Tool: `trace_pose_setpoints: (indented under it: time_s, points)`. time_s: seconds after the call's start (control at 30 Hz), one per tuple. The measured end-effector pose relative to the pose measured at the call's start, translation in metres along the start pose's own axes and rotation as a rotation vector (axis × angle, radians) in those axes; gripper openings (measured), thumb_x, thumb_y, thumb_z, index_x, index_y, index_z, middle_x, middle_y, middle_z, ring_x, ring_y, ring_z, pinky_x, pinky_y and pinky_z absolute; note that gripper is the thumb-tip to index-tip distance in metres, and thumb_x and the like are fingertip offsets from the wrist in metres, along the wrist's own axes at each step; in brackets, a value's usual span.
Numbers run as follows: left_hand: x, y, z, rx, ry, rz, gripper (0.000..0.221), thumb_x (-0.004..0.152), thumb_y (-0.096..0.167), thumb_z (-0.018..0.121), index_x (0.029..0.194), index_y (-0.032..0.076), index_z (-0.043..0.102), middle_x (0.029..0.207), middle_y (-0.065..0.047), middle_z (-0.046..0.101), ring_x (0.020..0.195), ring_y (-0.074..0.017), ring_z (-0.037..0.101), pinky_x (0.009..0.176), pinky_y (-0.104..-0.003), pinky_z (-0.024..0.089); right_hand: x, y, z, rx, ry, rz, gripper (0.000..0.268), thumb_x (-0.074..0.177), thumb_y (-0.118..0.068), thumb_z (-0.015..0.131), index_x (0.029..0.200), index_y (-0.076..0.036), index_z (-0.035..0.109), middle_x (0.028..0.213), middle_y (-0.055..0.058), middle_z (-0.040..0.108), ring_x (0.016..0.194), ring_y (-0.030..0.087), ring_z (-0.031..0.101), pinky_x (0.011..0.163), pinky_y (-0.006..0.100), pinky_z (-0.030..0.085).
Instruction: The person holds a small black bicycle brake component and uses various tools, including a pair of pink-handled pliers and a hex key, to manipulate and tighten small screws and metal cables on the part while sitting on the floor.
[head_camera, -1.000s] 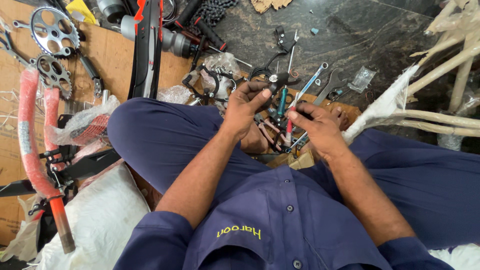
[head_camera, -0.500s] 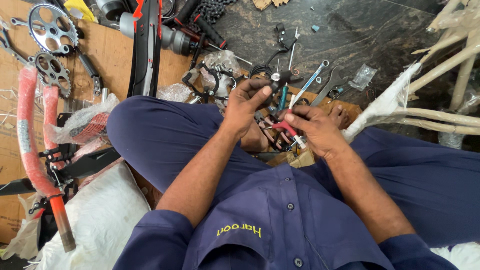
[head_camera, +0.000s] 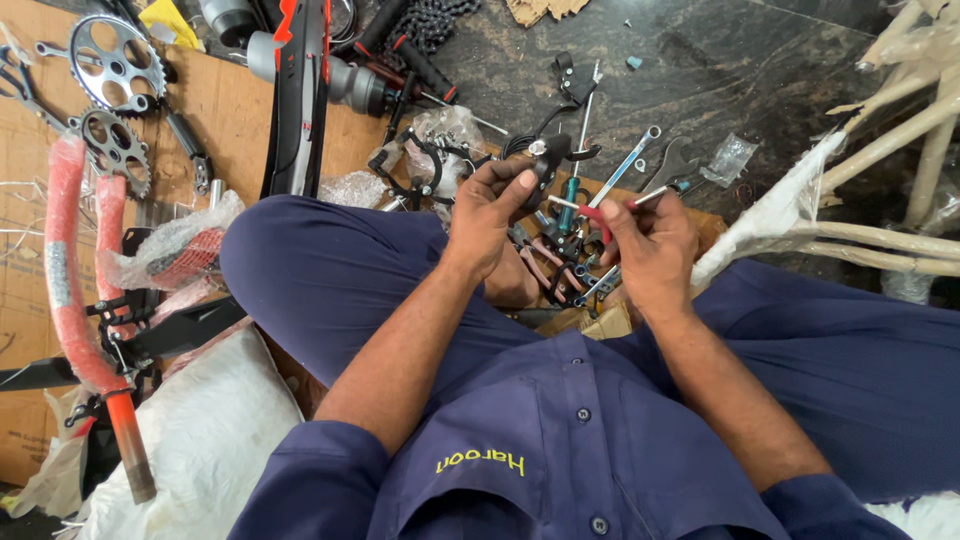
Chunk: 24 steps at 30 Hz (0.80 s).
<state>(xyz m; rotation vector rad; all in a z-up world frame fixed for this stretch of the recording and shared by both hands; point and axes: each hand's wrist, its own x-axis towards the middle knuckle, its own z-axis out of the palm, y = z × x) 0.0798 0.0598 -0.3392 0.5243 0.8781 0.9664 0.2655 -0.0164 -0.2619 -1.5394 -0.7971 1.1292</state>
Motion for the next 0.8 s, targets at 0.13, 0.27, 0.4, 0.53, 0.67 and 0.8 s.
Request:
trace_pose_setpoints:
  time_s: [0.13, 0.27, 0.4, 0.53, 0.67, 0.8]
  points:
    - [0.000, -0.004, 0.001, -0.011, 0.004, 0.007, 0.026, 0.097, 0.010, 0.073, 0.118, -0.002, 0.065, 0.105, -0.007, 0.073, 0.091, -0.0119, 0.069, 0.085, -0.029, 0.059, 0.000, -0.004, 0.004, -0.053, 0.024, -0.033, 0.029, 0.100, -0.024, 0.075, 0.102, -0.003, 0.055, 0.081, 0.008, 0.071, 0.054, 0.007, 0.058, 0.046, 0.022, 0.046]
    - [0.000, -0.006, 0.001, -0.007, -0.019, 0.036, 0.026, 0.097, 0.008, 0.073, 0.118, -0.003, 0.064, 0.106, -0.008, 0.073, 0.092, -0.0117, 0.069, 0.085, -0.028, 0.059, -0.001, -0.012, 0.007, -0.113, -0.010, -0.056, 0.030, 0.099, -0.026, 0.075, 0.098, -0.003, 0.055, 0.078, 0.007, 0.073, 0.053, 0.006, 0.059, 0.046, 0.022, 0.046]
    - [-0.001, -0.006, 0.002, 0.042, -0.012, 0.047, 0.026, 0.097, 0.008, 0.073, 0.119, -0.003, 0.064, 0.105, -0.008, 0.073, 0.092, -0.0111, 0.069, 0.085, -0.027, 0.059, 0.000, -0.013, 0.008, -0.095, -0.025, -0.055, 0.030, 0.100, -0.027, 0.074, 0.097, -0.003, 0.056, 0.078, 0.006, 0.073, 0.052, 0.006, 0.059, 0.045, 0.022, 0.046]
    - [-0.002, -0.005, 0.003, 0.059, -0.004, 0.045, 0.026, 0.097, 0.008, 0.073, 0.118, -0.002, 0.064, 0.104, -0.008, 0.074, 0.091, -0.0109, 0.069, 0.084, -0.027, 0.059, -0.003, -0.010, 0.010, -0.146, 0.011, -0.034, 0.033, 0.098, -0.028, 0.076, 0.096, -0.002, 0.056, 0.076, 0.007, 0.071, 0.052, 0.007, 0.061, 0.044, 0.023, 0.047]
    - [-0.002, -0.006, 0.001, 0.067, 0.001, 0.058, 0.024, 0.095, 0.007, 0.075, 0.116, -0.002, 0.065, 0.104, -0.008, 0.074, 0.092, -0.0114, 0.070, 0.085, -0.028, 0.059, -0.004, -0.009, 0.015, 0.126, 0.033, 0.204, 0.029, 0.095, -0.028, 0.076, 0.099, -0.003, 0.061, 0.077, 0.008, 0.072, 0.049, 0.009, 0.059, 0.042, 0.022, 0.044]
    - [0.001, -0.007, 0.002, 0.084, -0.025, 0.030, 0.024, 0.095, 0.006, 0.075, 0.115, -0.003, 0.065, 0.100, -0.009, 0.073, 0.088, -0.0132, 0.069, 0.080, -0.029, 0.059, -0.009, -0.020, 0.010, -0.098, -0.023, 0.090, 0.029, 0.096, -0.021, 0.075, 0.101, 0.001, 0.057, 0.081, 0.008, 0.073, 0.059, 0.014, 0.064, 0.049, 0.026, 0.048]
